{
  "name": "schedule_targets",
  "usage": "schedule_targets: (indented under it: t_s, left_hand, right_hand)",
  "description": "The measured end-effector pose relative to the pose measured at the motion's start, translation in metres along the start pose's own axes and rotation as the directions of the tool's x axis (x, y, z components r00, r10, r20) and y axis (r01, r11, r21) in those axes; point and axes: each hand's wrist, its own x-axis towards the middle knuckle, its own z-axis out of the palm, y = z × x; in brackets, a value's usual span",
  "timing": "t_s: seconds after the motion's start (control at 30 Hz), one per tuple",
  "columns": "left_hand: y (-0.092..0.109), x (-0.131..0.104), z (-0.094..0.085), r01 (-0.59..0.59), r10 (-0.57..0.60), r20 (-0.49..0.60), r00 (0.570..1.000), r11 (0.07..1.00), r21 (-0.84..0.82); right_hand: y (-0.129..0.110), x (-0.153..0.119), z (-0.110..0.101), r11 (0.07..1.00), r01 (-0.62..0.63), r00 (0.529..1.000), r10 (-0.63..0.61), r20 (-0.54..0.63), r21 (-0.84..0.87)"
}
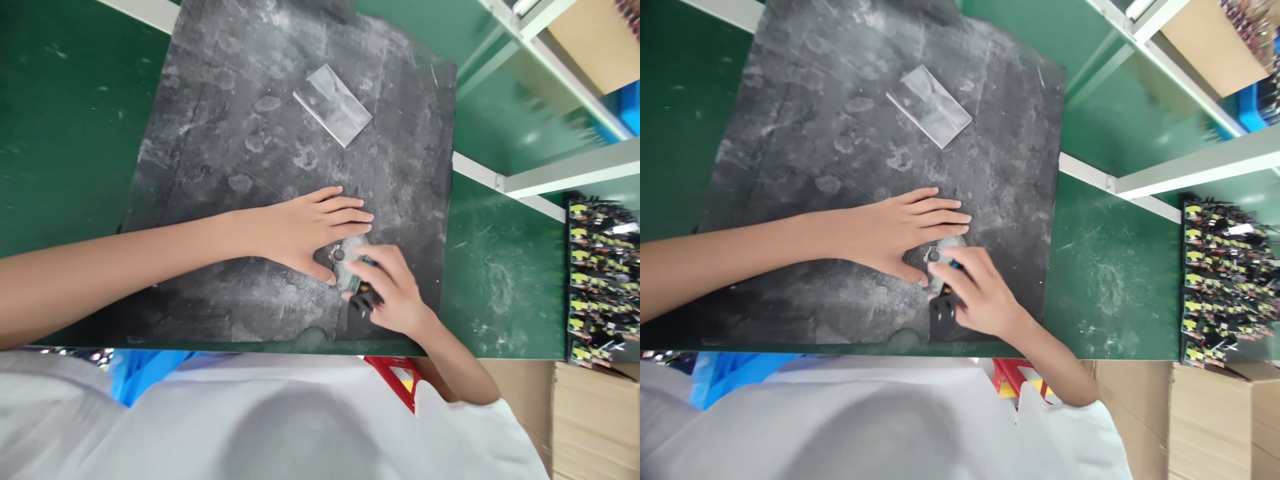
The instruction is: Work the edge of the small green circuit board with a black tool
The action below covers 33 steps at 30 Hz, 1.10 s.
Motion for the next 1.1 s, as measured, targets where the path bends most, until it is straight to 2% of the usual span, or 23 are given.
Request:
schedule_targets:
  t_s: [0.1,0.2,0.37,0.5,0.63,0.77,0.93,1.03,1.1]
  left_hand:
    - [-0.0007,0.0002,-0.0003,0.008,-0.009,0.013,1.000,1.000,0.011]
    - [-0.0010,0.0006,-0.0005,0.016,-0.017,0.029,0.999,1.000,0.015]
    - [-0.0006,0.0011,-0.0004,0.021,-0.023,0.057,0.998,0.999,0.037]
    - [-0.0006,0.0013,-0.0002,0.016,-0.017,0.035,0.999,0.999,0.035]
    - [-0.0009,0.0014,-0.0001,0.007,-0.007,0.022,1.000,1.000,0.012]
    - [-0.0009,0.0012,0.0000,0.012,-0.012,0.018,1.000,1.000,0.015]
    - [0.0000,0.0013,-0.0013,0.013,-0.014,0.041,0.999,0.999,0.034]
    - [0.0004,0.0016,-0.0017,0.018,-0.020,0.053,0.998,0.999,0.040]
    - [0.0003,0.0015,-0.0012,0.013,-0.015,0.043,0.999,0.999,0.038]
  right_hand:
    - [-0.0019,0.0002,0.0017,0.999,0.049,0.998,-0.050,0.035,0.025]
    - [-0.0043,0.0005,0.0030,1.000,-0.011,1.000,0.011,-0.023,-0.005]
    - [-0.0049,0.0011,0.0028,0.998,0.052,0.997,-0.053,0.063,0.018]
    - [-0.0013,0.0018,0.0019,1.000,-0.022,1.000,0.022,-0.015,-0.015]
    - [0.0002,0.0024,0.0027,0.996,0.088,0.994,-0.089,0.071,0.025]
    - [0.0006,0.0033,0.0027,1.000,0.018,1.000,-0.018,-0.016,-0.020]
    - [-0.0014,0.0023,0.0020,0.991,0.135,0.981,-0.135,0.139,0.013]
    - [0.0011,0.0011,0.0012,0.999,0.038,0.999,-0.037,0.040,-0.020]
    - [0.0011,0.0011,0.0011,0.999,0.042,0.998,-0.041,0.043,-0.009]
